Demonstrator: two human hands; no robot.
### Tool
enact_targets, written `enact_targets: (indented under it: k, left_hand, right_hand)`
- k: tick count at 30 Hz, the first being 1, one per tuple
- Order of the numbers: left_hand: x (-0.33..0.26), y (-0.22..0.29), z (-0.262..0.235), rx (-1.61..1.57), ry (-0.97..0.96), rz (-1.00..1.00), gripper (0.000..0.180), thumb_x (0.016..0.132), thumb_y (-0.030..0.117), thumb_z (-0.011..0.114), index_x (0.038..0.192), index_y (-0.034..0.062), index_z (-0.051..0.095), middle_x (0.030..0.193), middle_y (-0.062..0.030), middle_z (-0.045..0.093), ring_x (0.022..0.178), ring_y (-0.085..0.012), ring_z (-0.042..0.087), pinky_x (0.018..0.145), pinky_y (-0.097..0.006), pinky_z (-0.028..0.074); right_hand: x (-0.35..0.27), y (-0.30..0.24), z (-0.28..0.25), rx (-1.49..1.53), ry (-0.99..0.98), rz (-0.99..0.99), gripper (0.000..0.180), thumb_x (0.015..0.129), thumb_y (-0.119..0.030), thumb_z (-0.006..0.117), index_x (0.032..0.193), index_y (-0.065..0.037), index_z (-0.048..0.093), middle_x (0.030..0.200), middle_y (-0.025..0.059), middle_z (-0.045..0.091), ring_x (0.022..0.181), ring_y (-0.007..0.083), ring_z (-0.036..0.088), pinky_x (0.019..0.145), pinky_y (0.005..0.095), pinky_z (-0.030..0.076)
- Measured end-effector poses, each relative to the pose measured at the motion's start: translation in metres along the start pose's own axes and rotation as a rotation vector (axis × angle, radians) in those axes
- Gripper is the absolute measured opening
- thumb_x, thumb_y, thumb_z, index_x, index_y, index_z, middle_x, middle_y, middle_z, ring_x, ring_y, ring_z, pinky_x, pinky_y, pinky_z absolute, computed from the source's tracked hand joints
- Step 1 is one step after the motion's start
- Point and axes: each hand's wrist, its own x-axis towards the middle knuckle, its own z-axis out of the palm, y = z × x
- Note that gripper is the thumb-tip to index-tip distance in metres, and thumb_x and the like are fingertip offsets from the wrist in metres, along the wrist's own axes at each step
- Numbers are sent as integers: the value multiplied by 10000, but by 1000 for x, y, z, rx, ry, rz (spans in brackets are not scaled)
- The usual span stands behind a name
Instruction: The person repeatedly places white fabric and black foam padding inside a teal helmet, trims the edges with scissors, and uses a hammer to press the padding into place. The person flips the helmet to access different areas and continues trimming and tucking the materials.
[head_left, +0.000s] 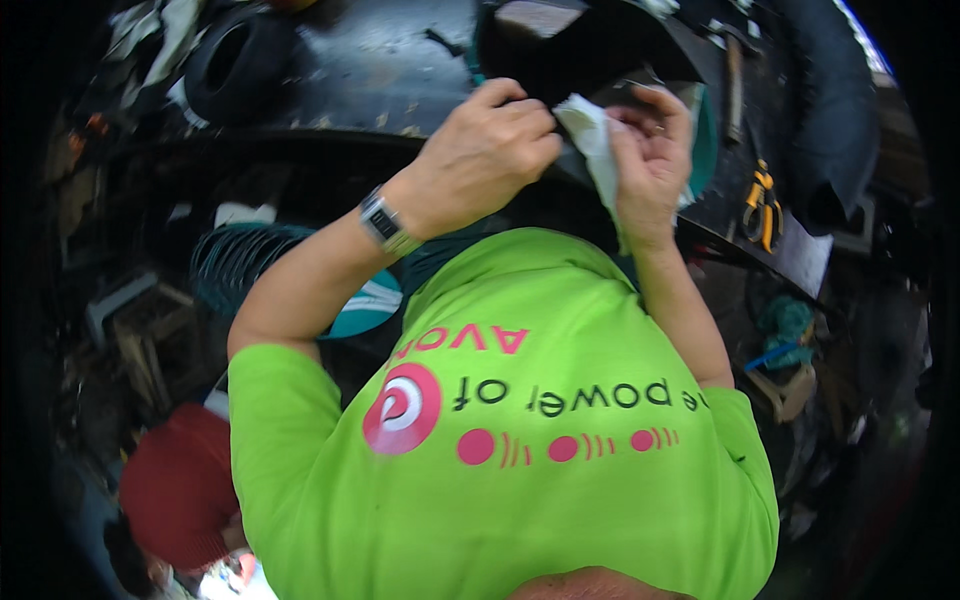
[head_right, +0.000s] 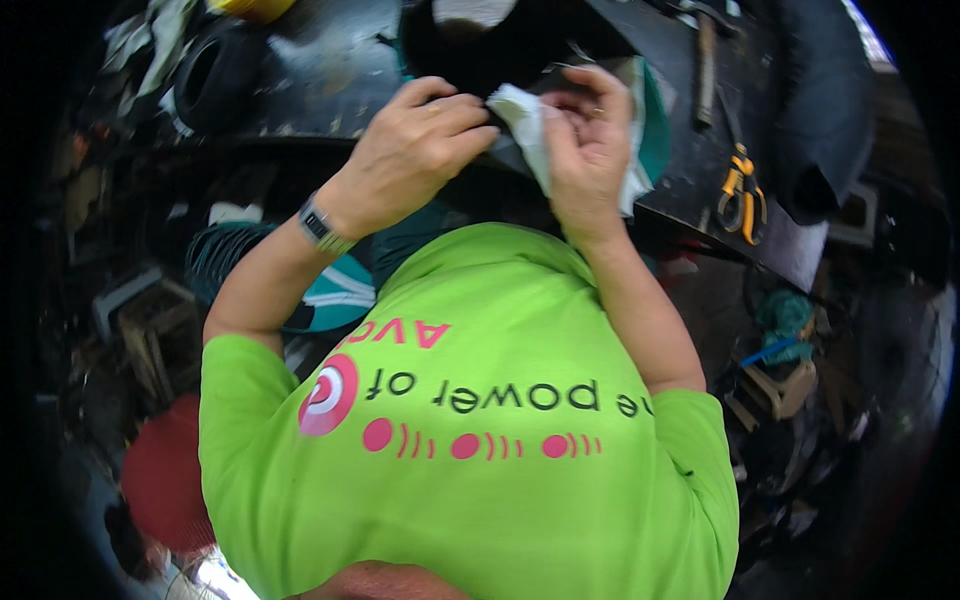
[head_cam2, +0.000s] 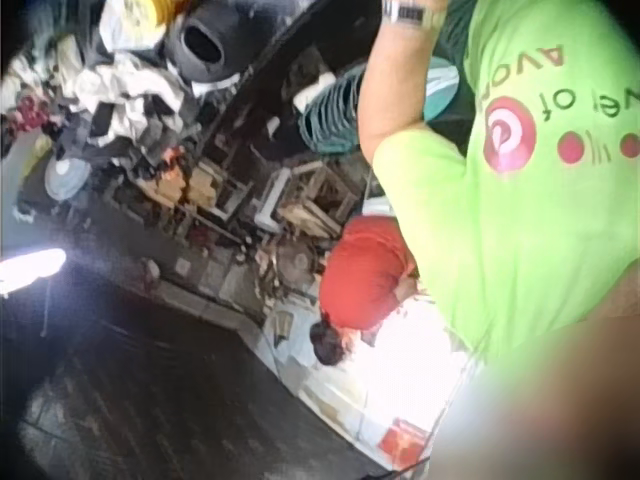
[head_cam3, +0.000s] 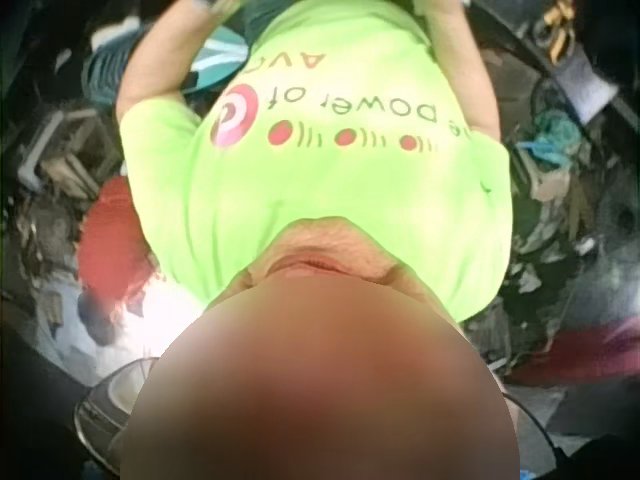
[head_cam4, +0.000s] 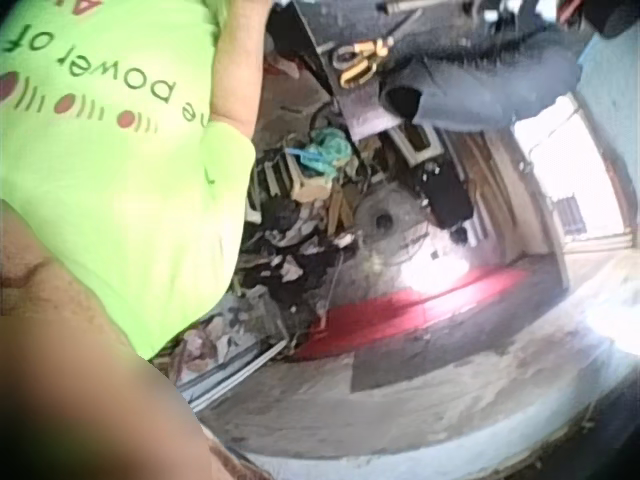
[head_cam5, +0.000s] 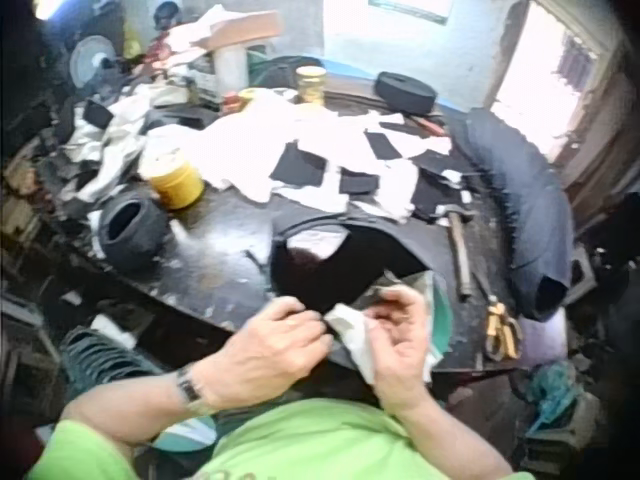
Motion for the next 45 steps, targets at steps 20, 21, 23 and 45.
enact_targets:
  k: [20,21,23,45]
  left_hand:
    - [1,-20,29,-231,210,-224,152,904,109,674,1002,16,605,930,-150,631,824,-338,679,738,-417,580]
    - [1,-21,28,-245,233,-289,170,902,127,678,1009,15,606,930,-154,633,820,-343,679,740,-428,580]
    - [1,-20,27,-256,241,-355,218,904,174,693,1031,17,611,924,-160,636,820,-351,678,739,-437,575]
    - [11,-27,17,-593,221,-602,188,863,143,739,1010,46,803,953,-170,767,820,-310,754,746,-346,586]
  right_hand:
    - [3,10,-2,-66,6,-85,462,913,112,553,1358,12,482,1206,113,633,1056,164,638,967,306,501]
    - [3,10,-2,-82,14,-79,465,906,113,549,1356,14,487,1216,114,630,1060,165,637,971,308,500]
    - [3,8,-3,-129,1,-97,467,901,110,543,1356,17,492,1226,111,631,1068,164,638,975,306,498]
    - [-2,-9,-9,-282,-313,-37,495,937,-228,744,1354,4,611,1172,145,722,1046,217,701,953,323,531]
